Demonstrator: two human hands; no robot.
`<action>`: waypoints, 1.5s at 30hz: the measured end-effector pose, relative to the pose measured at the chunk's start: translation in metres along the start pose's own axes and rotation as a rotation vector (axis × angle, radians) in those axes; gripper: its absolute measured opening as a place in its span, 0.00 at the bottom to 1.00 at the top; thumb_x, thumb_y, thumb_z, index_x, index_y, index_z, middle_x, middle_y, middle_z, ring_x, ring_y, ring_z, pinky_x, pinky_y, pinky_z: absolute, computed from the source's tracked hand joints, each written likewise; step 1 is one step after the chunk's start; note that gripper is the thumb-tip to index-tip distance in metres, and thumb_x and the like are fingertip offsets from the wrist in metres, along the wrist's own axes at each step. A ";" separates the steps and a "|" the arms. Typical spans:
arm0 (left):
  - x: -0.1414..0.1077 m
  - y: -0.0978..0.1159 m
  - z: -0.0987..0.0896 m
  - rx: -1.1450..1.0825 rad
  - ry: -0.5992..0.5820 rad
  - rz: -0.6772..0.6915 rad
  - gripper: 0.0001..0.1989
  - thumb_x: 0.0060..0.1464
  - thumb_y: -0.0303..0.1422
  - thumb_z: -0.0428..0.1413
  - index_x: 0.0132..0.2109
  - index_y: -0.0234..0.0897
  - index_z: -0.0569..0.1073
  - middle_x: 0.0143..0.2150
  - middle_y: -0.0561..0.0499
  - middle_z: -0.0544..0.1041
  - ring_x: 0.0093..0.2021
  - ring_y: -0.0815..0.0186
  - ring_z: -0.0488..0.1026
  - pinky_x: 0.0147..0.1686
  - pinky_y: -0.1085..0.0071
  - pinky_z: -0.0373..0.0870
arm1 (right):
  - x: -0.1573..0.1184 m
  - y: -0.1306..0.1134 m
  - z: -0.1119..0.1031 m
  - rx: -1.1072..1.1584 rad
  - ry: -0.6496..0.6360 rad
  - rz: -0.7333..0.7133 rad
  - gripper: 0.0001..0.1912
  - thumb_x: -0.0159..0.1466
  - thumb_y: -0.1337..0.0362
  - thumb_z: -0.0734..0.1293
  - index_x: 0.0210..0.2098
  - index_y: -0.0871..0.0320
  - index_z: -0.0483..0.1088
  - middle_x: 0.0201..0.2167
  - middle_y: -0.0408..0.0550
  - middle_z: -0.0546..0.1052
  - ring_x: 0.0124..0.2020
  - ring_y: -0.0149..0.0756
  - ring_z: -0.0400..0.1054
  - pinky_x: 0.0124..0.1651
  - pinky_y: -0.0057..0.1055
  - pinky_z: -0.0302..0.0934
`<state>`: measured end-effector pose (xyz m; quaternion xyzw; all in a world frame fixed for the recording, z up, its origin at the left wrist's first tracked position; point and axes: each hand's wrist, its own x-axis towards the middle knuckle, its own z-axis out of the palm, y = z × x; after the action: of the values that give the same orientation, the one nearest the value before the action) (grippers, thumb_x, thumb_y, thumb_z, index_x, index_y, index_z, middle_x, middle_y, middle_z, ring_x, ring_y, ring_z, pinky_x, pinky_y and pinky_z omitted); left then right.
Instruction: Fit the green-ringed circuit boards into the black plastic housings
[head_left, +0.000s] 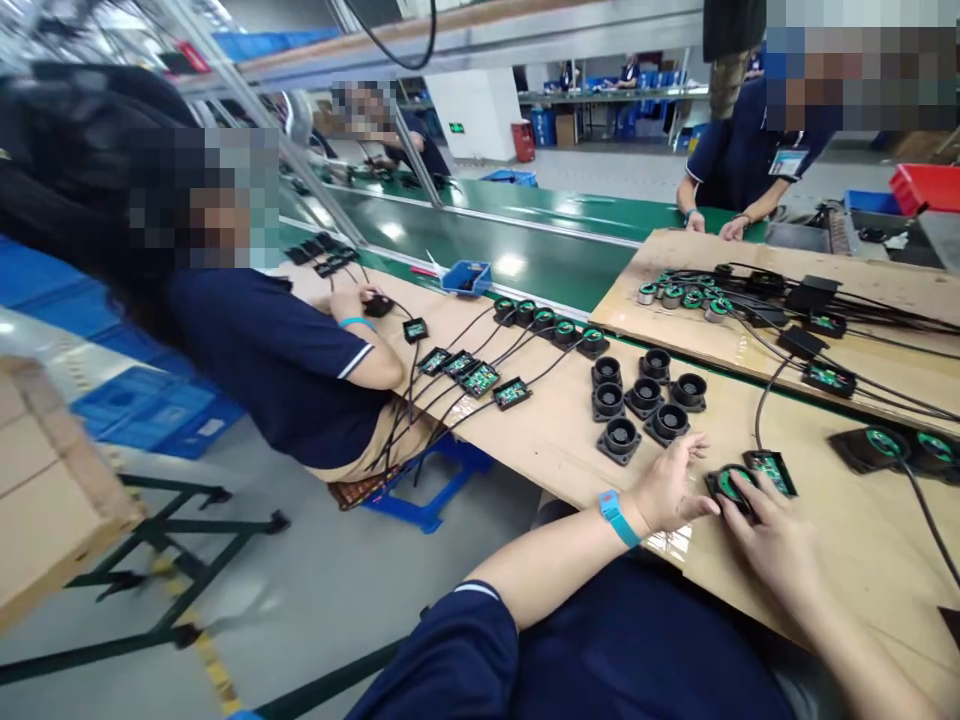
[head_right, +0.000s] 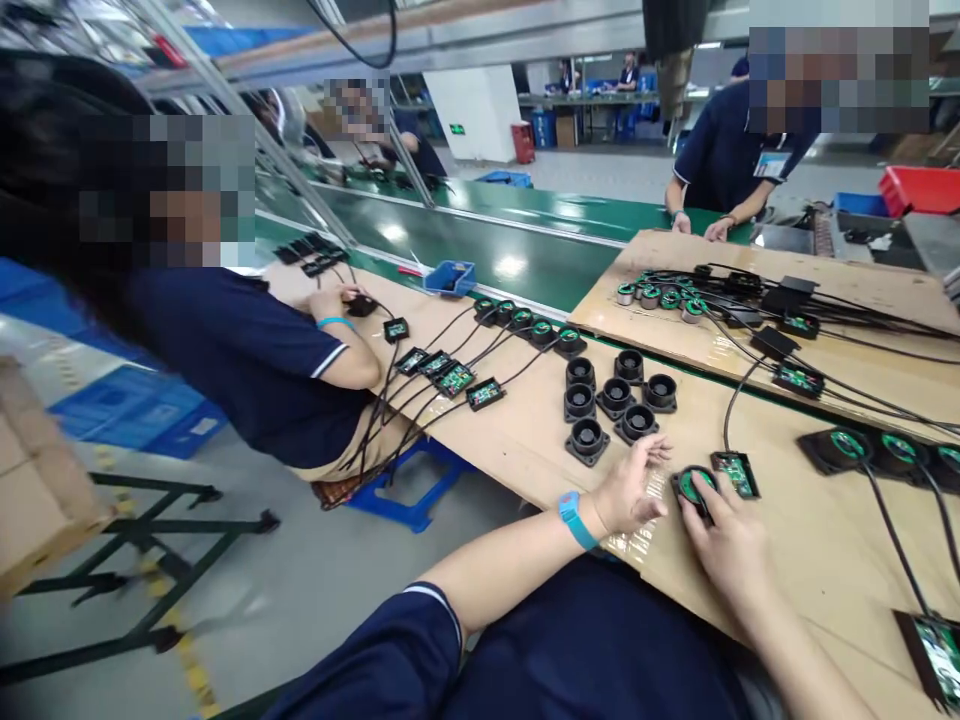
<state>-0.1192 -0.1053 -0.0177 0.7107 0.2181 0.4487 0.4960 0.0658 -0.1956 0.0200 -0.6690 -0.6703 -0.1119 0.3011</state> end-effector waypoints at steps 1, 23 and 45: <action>0.000 0.001 0.000 0.006 0.010 -0.005 0.59 0.43 0.70 0.53 0.69 0.32 0.54 0.61 0.30 0.67 0.58 0.45 0.71 0.58 0.46 0.70 | 0.000 -0.001 0.000 -0.003 -0.031 -0.034 0.22 0.69 0.47 0.62 0.44 0.55 0.80 0.43 0.54 0.82 0.43 0.49 0.79 0.43 0.41 0.76; -0.004 -0.002 -0.010 0.056 0.325 -0.015 0.48 0.51 0.72 0.34 0.58 0.35 0.62 0.53 0.36 0.72 0.46 0.56 0.76 0.44 0.58 0.75 | -0.013 -0.070 0.001 0.347 -0.148 0.074 0.16 0.63 0.64 0.71 0.50 0.59 0.77 0.51 0.61 0.78 0.51 0.48 0.76 0.53 0.42 0.74; -0.051 0.085 -0.051 0.460 -0.160 -0.469 0.21 0.57 0.47 0.61 0.50 0.39 0.71 0.49 0.44 0.76 0.50 0.54 0.75 0.50 0.57 0.73 | -0.038 -0.101 -0.024 0.705 -0.472 0.042 0.39 0.67 0.65 0.65 0.73 0.54 0.48 0.66 0.59 0.66 0.65 0.47 0.65 0.62 0.47 0.68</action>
<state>-0.1997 -0.1536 0.0427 0.7672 0.4318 0.2043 0.4280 -0.0288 -0.2487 0.0441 -0.5459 -0.7042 0.2867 0.3519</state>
